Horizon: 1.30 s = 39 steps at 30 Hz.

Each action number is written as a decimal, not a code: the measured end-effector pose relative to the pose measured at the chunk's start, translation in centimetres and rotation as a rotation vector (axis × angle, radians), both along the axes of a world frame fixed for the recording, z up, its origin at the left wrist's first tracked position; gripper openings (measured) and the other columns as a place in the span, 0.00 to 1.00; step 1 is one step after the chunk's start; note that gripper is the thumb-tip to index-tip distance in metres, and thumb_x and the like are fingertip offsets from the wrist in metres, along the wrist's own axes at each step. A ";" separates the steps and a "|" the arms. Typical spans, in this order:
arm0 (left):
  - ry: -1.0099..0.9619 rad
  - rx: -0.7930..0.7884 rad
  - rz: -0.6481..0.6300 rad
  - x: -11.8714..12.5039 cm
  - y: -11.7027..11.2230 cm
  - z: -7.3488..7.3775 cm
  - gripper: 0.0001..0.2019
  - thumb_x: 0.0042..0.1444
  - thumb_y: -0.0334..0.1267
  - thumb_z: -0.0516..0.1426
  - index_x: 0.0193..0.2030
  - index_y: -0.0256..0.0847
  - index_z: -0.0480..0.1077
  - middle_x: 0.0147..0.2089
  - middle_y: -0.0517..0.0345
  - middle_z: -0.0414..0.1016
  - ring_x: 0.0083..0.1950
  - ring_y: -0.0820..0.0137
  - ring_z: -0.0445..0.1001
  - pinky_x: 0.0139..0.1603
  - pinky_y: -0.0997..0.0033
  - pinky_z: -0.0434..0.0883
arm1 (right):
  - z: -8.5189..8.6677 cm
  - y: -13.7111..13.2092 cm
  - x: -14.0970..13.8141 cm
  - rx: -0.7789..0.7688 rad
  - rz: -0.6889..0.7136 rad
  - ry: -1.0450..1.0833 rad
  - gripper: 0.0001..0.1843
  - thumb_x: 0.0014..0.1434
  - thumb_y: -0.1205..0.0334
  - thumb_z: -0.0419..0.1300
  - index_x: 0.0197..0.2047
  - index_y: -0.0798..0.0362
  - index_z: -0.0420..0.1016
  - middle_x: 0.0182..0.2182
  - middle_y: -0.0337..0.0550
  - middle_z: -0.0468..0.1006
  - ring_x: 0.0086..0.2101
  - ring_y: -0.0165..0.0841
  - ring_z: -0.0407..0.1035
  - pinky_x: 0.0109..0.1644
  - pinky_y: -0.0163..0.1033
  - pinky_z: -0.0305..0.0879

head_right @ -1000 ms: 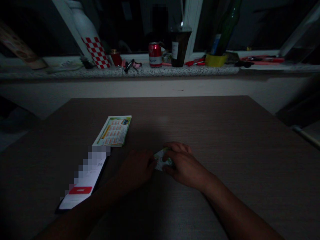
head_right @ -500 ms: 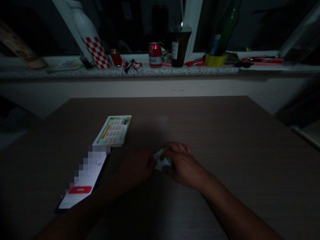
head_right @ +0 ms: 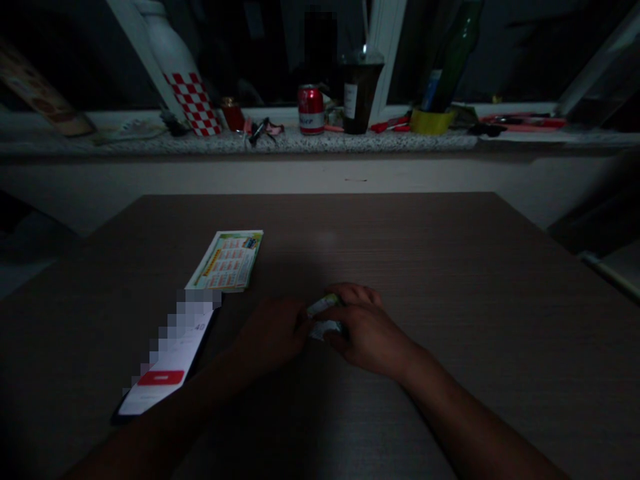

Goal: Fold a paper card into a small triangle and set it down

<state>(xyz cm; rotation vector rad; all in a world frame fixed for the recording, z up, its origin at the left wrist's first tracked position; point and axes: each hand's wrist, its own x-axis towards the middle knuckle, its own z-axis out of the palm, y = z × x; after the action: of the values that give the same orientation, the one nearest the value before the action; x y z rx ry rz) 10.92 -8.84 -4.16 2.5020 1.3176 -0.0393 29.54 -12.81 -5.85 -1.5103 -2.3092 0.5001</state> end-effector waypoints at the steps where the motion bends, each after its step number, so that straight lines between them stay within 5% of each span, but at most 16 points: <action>1: -0.003 0.002 -0.001 0.0 0.0 0.0 0.13 0.61 0.43 0.51 0.37 0.38 0.72 0.38 0.49 0.79 0.38 0.60 0.77 0.42 0.60 0.69 | 0.0 0.0 0.0 -0.002 -0.003 0.000 0.22 0.52 0.66 0.65 0.50 0.38 0.76 0.57 0.43 0.69 0.57 0.46 0.60 0.58 0.54 0.53; 6: -0.003 -0.002 0.008 0.1 -0.1 0.5 0.17 0.57 0.51 0.54 0.38 0.38 0.72 0.39 0.48 0.78 0.40 0.57 0.76 0.43 0.58 0.69 | 0.3 0.1 -0.2 0.004 -0.005 0.008 0.20 0.53 0.64 0.64 0.49 0.37 0.77 0.57 0.42 0.69 0.57 0.45 0.60 0.57 0.54 0.54; 14: 0.001 -0.049 0.009 0.2 0.4 0.7 0.15 0.55 0.48 0.55 0.38 0.38 0.73 0.39 0.49 0.78 0.41 0.56 0.77 0.43 0.57 0.69 | 0.5 0.2 -0.1 -0.010 -0.010 0.008 0.20 0.53 0.66 0.64 0.49 0.38 0.77 0.58 0.41 0.69 0.57 0.45 0.60 0.58 0.53 0.53; 23: -0.069 -0.130 0.062 -1.5 0.7 1.0 0.07 0.54 0.37 0.56 0.38 0.40 0.73 0.38 0.53 0.78 0.38 0.65 0.76 0.34 0.70 0.67 | 0.5 -0.3 0.2 -0.018 -0.024 -0.020 0.21 0.54 0.64 0.63 0.51 0.37 0.76 0.59 0.43 0.67 0.59 0.46 0.58 0.60 0.55 0.52; 39: -0.138 -0.117 0.017 -2.0 0.4 1.2 0.09 0.54 0.35 0.54 0.39 0.41 0.74 0.40 0.55 0.76 0.39 0.66 0.74 0.38 0.70 0.66 | 0.9 -0.2 0.5 -0.052 -0.005 -0.017 0.23 0.53 0.65 0.64 0.52 0.37 0.76 0.59 0.43 0.67 0.59 0.45 0.57 0.61 0.54 0.51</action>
<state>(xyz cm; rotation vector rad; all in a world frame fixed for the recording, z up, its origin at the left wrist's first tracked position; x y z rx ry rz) 8.95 -8.47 -2.95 2.3506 1.2432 0.0574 30.04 -12.98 -4.93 -1.5503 -2.3218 0.5521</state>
